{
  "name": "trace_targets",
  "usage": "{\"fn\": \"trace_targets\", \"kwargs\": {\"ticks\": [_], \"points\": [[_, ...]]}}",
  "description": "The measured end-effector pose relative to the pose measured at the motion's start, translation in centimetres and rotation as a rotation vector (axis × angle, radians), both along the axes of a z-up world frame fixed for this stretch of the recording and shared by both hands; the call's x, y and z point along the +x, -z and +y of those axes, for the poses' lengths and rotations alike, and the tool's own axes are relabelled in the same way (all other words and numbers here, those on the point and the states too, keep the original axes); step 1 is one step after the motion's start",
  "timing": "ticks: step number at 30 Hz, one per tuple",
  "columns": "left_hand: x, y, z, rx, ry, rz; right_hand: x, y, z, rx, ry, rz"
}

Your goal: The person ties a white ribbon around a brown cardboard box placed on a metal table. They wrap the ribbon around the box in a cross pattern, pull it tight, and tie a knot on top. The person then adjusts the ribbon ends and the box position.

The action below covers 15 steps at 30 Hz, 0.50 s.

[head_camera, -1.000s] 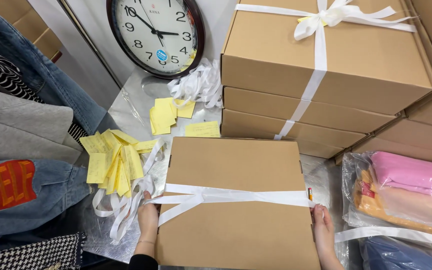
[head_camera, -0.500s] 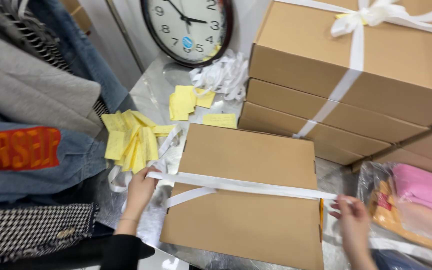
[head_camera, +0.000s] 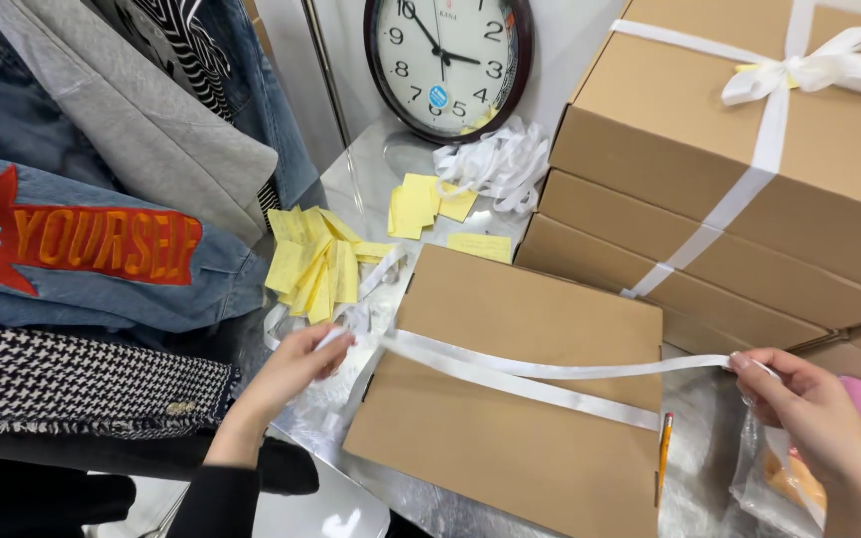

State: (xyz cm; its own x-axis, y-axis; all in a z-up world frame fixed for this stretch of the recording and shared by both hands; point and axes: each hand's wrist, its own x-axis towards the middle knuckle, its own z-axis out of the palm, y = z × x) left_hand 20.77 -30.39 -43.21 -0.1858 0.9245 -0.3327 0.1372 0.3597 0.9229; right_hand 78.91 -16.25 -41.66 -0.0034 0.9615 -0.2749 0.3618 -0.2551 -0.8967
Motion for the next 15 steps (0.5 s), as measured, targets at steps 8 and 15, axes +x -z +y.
{"fn": "trace_targets", "kwargs": {"ticks": [8,15], "points": [[2.1,-4.8,12.5,0.144,0.025,0.135,1.2,2.1,-6.1,-0.01,0.12,-0.007],[5.4,-5.0,15.1,-0.019,0.415,0.277,-5.2,0.1,-8.1,0.206,0.13,0.148]]}}
